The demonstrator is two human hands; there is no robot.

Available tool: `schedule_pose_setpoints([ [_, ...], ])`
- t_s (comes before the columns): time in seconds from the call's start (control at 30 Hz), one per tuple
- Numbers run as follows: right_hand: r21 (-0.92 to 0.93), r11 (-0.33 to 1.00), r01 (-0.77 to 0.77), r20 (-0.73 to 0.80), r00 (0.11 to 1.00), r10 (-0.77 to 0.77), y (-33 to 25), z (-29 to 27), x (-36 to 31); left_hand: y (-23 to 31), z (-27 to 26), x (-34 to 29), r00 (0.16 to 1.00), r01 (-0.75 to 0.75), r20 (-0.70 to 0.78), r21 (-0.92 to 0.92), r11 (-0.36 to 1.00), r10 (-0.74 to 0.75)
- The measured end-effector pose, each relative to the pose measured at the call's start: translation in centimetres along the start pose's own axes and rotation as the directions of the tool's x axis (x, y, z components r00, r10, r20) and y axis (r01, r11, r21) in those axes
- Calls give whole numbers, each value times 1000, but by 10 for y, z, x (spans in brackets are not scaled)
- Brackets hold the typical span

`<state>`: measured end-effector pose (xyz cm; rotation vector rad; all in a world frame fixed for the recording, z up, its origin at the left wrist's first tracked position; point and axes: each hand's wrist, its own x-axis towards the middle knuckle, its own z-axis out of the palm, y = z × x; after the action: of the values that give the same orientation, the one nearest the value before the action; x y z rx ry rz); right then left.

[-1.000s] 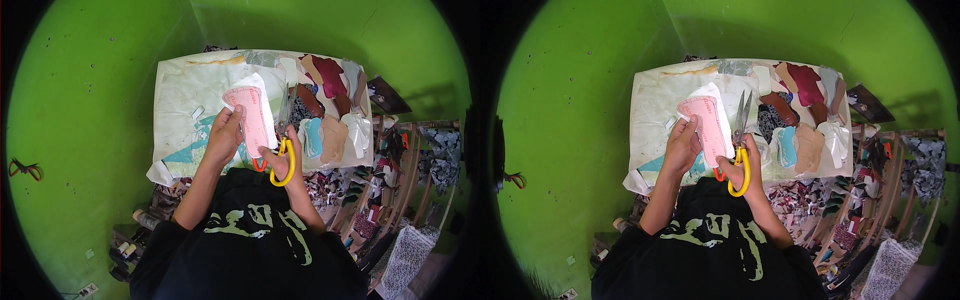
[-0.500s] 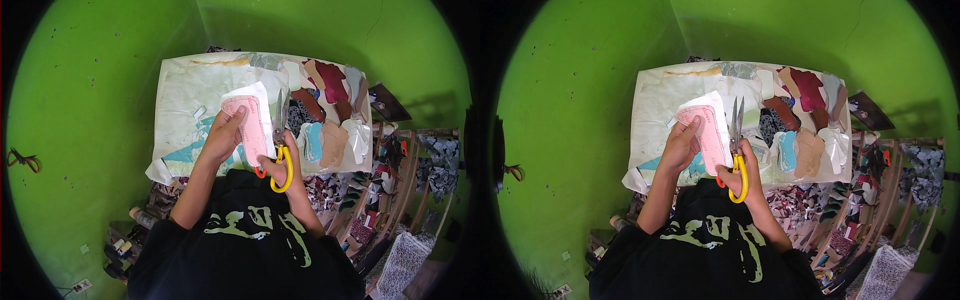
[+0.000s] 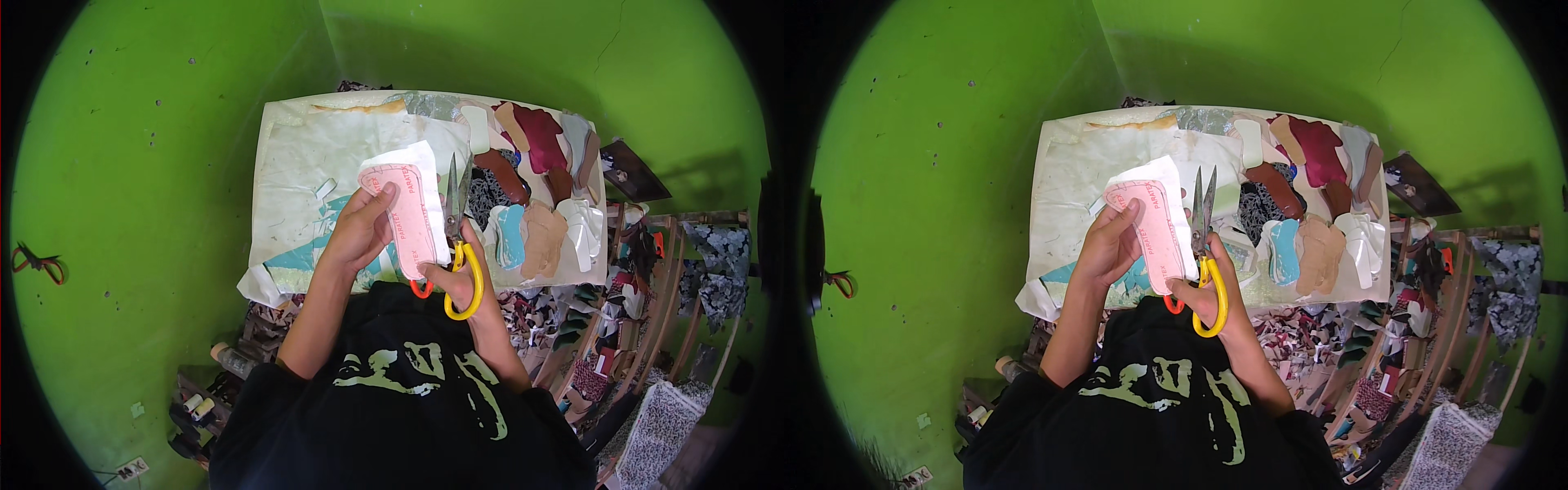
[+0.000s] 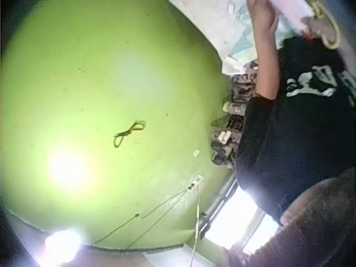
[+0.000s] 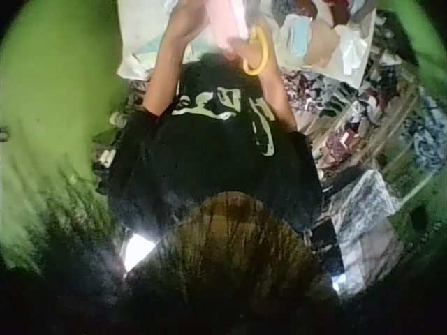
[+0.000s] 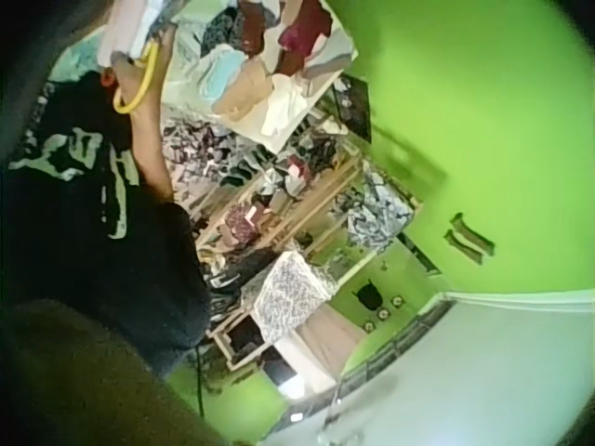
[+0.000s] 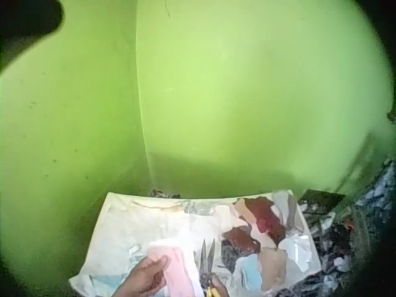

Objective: Cutting out a pink foam shoe insole from a larger sheet of material using scissors.

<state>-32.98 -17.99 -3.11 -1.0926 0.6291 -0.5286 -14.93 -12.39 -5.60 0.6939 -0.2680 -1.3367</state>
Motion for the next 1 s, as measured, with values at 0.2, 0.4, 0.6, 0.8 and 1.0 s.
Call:
schedule_pose_setpoints([
  [0.2, -109, 989, 99, -143, 983, -114, 13, -3, -2, -1, 7, -2, 962, -50, -252, 211, 976, 104],
  [0.4, -239, 965, 109, -126, 982, -142, 11, -2, 1, -19, 5, -6, 993, 16, -112, 505, 863, 47],
  [0.6, -155, 982, 110, -145, 980, -133, 11, -4, 1, -24, 1, -8, 989, 46, -141, 532, 845, 35],
  [0.8, -153, 978, 141, -209, 963, -171, 4, -8, 1, -22, 1, -14, 997, -79, 61, 659, 748, 51],
  [1.0, -63, 992, 113, -123, 985, -120, 7, -26, -18, -12, 22, -18, 966, -192, -56, 499, 845, 252],
])
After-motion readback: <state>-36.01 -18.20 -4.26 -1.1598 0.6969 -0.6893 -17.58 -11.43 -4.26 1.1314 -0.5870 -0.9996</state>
